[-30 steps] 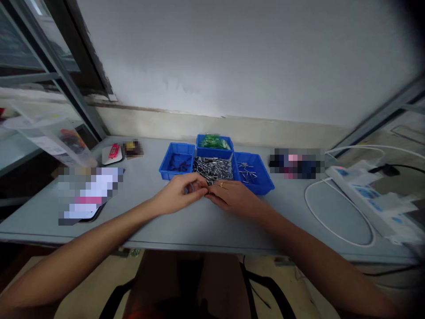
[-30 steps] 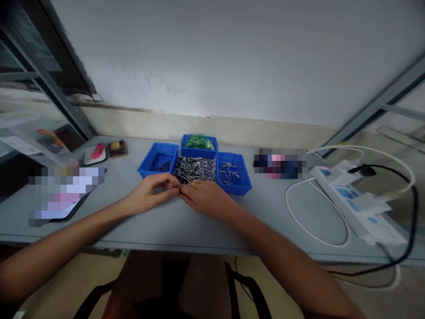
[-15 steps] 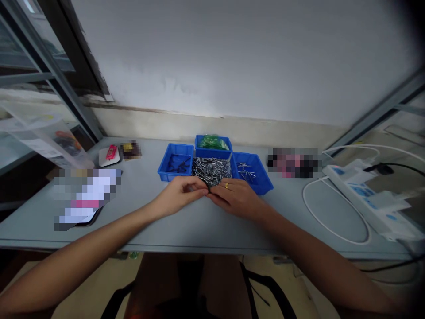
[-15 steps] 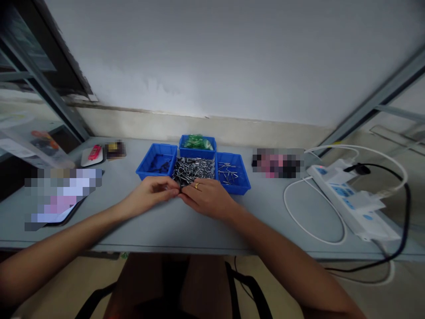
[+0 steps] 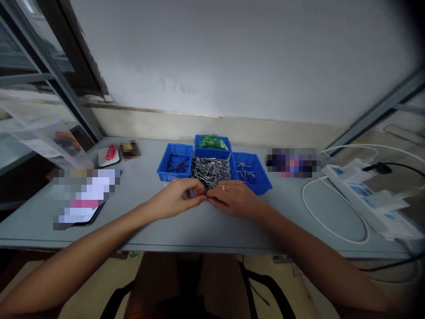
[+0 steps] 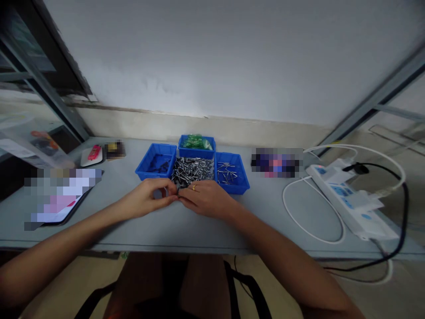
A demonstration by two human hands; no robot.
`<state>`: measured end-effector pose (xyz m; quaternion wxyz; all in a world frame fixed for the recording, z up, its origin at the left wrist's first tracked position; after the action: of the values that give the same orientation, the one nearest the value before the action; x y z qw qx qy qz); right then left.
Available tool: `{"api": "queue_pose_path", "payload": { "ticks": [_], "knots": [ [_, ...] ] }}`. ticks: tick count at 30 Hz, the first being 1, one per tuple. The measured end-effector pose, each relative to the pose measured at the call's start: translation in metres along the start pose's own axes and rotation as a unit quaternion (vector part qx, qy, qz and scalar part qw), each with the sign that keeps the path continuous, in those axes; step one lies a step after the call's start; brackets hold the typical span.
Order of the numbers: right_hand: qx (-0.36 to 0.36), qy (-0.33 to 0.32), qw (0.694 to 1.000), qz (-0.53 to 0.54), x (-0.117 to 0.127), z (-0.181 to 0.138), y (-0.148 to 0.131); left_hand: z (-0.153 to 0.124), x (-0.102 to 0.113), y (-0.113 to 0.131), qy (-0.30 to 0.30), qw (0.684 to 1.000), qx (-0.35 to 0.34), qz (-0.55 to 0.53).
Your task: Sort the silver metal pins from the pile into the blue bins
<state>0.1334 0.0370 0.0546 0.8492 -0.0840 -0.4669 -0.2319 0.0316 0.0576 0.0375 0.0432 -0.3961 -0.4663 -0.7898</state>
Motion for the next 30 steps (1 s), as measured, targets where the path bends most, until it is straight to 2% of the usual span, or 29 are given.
{"api": "queue_pose_path", "payload": {
  "ticks": [5, 9, 12, 17, 23, 30],
  "knots": [
    [-0.072, 0.031, 0.994, 0.077, 0.009, -0.001, 0.014, 0.0, -0.001, 0.0, -0.002, 1.0, 0.003, 0.021],
    [-0.035, -0.007, 0.996, 0.087, 0.003, -0.001, 0.008, 0.0, -0.005, 0.003, -0.021, 0.999, -0.006, 0.035],
    [-0.035, -0.021, 0.996, 0.075, 0.0, 0.0, 0.01, 0.0, -0.003, 0.003, -0.015, 0.999, -0.001, 0.031],
    [-0.061, -0.002, 0.996, 0.061, 0.003, 0.001, 0.016, 0.002, 0.004, 0.0, 0.025, 0.999, 0.01, 0.038],
    [-0.117, 0.012, 0.991, 0.056, 0.005, 0.001, 0.027, 0.004, 0.013, 0.006, 0.074, 0.996, -0.029, 0.049],
    [-0.096, 0.012, 0.993, 0.069, 0.002, 0.002, 0.022, 0.001, 0.019, 0.012, 0.126, 0.988, -0.073, 0.053]
  ]
}}
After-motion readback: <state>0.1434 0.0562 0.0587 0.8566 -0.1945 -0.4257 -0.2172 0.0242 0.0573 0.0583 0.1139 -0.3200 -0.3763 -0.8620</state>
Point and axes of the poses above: each hand's wrist, its own z-axis towards the middle knuckle, its own x-axis out of the back of the hand, y = z × x, the point moved 8 cm from there along z, towards the middle knuckle, and after that the axes turned 5 degrees about -x, right-handed, at the moved point
